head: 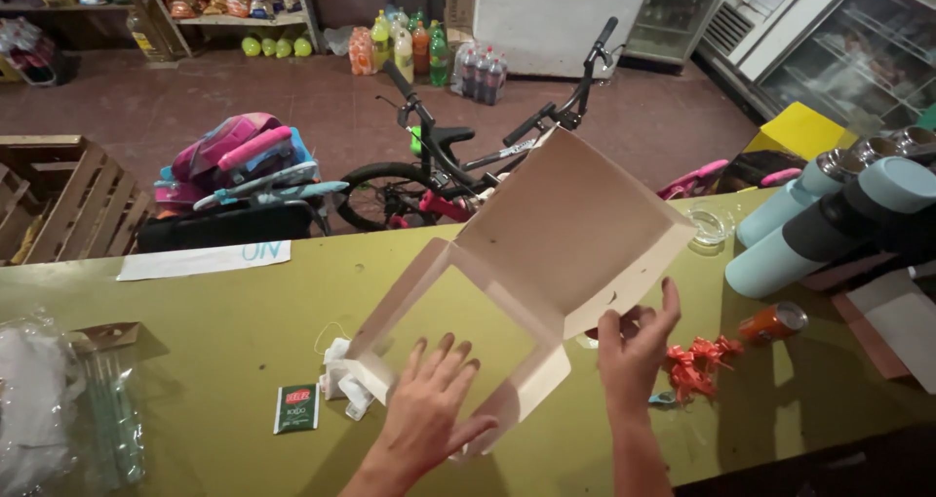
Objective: Assembling a cardboard gift box by folding and interlocking its flaps
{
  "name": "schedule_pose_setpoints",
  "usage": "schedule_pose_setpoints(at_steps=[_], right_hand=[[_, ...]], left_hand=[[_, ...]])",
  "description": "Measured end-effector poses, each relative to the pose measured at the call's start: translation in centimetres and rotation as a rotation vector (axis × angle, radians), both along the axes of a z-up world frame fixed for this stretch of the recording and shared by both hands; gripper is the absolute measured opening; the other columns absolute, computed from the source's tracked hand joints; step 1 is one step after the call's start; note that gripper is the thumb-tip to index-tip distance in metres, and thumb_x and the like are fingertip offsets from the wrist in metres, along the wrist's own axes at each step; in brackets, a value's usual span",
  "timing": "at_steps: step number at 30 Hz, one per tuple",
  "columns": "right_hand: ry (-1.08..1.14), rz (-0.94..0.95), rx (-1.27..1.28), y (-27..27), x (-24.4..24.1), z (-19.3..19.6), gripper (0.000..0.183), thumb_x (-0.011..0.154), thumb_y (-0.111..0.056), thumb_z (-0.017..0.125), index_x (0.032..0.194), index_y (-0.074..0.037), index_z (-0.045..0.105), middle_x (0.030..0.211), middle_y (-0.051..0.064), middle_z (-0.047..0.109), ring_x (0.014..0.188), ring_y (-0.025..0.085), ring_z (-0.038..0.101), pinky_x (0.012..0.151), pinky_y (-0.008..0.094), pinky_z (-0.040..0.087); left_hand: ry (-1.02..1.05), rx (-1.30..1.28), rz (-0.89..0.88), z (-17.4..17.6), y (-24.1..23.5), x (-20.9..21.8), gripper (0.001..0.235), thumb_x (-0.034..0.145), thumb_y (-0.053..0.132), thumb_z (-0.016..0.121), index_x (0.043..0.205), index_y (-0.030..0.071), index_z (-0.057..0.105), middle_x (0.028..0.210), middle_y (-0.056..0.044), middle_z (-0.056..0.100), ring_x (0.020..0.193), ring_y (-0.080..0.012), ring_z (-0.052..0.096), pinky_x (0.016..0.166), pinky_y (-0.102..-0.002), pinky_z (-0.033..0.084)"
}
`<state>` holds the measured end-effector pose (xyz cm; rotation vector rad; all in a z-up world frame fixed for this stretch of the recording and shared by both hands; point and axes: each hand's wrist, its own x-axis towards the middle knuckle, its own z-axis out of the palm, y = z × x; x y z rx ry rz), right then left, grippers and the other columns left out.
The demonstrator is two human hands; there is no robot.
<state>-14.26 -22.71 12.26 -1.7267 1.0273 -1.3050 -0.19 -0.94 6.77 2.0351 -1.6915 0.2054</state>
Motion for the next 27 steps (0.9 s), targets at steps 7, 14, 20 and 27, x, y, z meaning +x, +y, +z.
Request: schedule_pose_setpoints(at_steps=[7, 14, 20, 27], right_hand=[[-0.180, -0.001, 0.045, 0.9, -0.4, -1.4, 0.076, 0.089, 0.002, 0.053, 0.156, -0.004, 0.018, 0.090, 0.018, 0.057, 0.061, 0.022, 0.056, 0.059, 0.034, 0.051], [-0.464, 0.161, 0.226, 1.1, 0.8, -4.6, 0.046, 0.085, 0.003, 0.056, 0.120, -0.008, 0.028, 0.122, 0.025, 0.056, 0.097, 0.032, 0.063, 0.067, 0.047, 0.065], [-0.450, 0.203, 0.600, 4.6, 1.4, -2.3, 0.058, 0.084, 0.004, 0.053, 0.137, -0.011, 0.034, 0.126, 0.018, 0.057, 0.095, 0.035, 0.066, 0.075, 0.047, 0.063], [-0.405, 0.221, 0.893, 7.8, 1.9, -0.4, 0.050, 0.090, -0.003, 0.053, 0.138, -0.011, 0.043, 0.110, 0.023, 0.069, 0.083, 0.040, 0.072, 0.084, 0.045, 0.060]], left_hand=[[-0.011, -0.077, 0.030, -0.1, -0.2, 0.1, 0.073, 0.082, 0.054, 0.082, 0.130, 0.004, 0.059, 0.148, -0.019, 0.052, 0.141, -0.0385, 0.043, 0.120, -0.062, 0.020], [-0.129, -0.146, 0.118, 0.0, 0.0, -0.5, 0.101, 0.084, 0.070, 0.075, 0.153, 0.007, 0.036, 0.161, -0.021, 0.035, 0.151, -0.0385, 0.029, 0.124, -0.060, 0.012], [-0.170, -0.218, 0.161, 2.1, -0.7, -1.8, 0.115, 0.072, 0.065, 0.091, 0.160, 0.020, 0.033, 0.167, -0.026, 0.018, 0.154, -0.0523, 0.015, 0.121, -0.069, 0.018], [-0.263, -0.199, 0.115, 3.9, -1.3, -2.1, 0.052, 0.077, -0.006, 0.068, 0.127, 0.005, 0.062, 0.151, -0.010, 0.055, 0.148, -0.0449, 0.034, 0.116, -0.075, 0.015]])
